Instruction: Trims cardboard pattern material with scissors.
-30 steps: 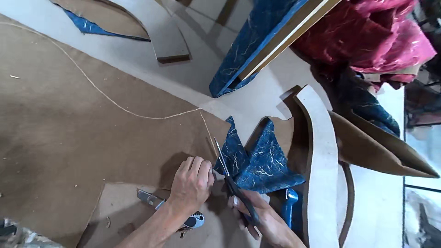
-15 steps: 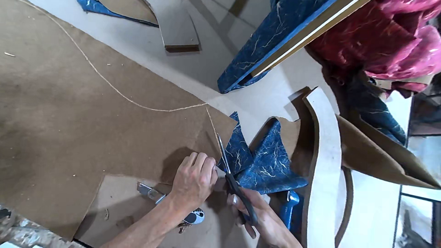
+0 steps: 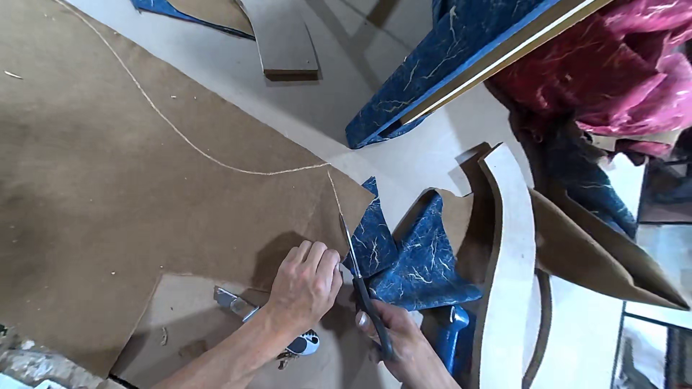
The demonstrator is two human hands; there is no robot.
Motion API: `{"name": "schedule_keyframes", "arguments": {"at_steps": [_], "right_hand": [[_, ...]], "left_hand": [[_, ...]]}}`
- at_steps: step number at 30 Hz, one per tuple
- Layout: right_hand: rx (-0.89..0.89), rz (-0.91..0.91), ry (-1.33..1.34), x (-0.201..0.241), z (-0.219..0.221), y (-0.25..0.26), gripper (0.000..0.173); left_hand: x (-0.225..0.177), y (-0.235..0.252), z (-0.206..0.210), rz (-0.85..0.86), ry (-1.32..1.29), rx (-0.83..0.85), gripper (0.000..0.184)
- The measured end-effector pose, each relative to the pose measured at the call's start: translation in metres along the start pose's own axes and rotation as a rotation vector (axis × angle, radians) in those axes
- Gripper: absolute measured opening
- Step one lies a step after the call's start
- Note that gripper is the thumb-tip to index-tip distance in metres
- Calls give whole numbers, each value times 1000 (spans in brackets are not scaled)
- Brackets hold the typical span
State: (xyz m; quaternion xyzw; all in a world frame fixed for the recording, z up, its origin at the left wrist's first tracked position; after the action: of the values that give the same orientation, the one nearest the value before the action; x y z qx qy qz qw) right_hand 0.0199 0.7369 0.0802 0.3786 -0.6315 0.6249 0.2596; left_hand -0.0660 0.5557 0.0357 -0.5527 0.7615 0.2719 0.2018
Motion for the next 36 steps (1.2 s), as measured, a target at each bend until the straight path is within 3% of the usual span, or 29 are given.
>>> {"name": "schedule_keyframes", "arguments": {"at_steps": [17,26,36], "right_hand": [[-6,21,17,15,5,14,51],[8,-2,-7,26,7,30,50],[-7,-2,10,34,4,41,48]], "left_hand": [[0,0,-1,38,29,22,22],[-1,0,-4,48,51,60,11],[-1,0,-4,65,55,70,18]]}}
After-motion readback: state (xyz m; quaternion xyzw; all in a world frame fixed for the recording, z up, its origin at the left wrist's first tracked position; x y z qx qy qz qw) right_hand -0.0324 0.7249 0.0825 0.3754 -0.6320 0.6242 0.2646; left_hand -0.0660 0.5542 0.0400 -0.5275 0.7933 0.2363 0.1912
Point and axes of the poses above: each hand's wrist, its own y-axis towards the middle knuckle, its own z-axis out of the palm, x = y × z, the point moved 2 cm from there along y, towards the middle knuckle, and after that the axes turned 11 degrees about -z, right-handed, at the moved point
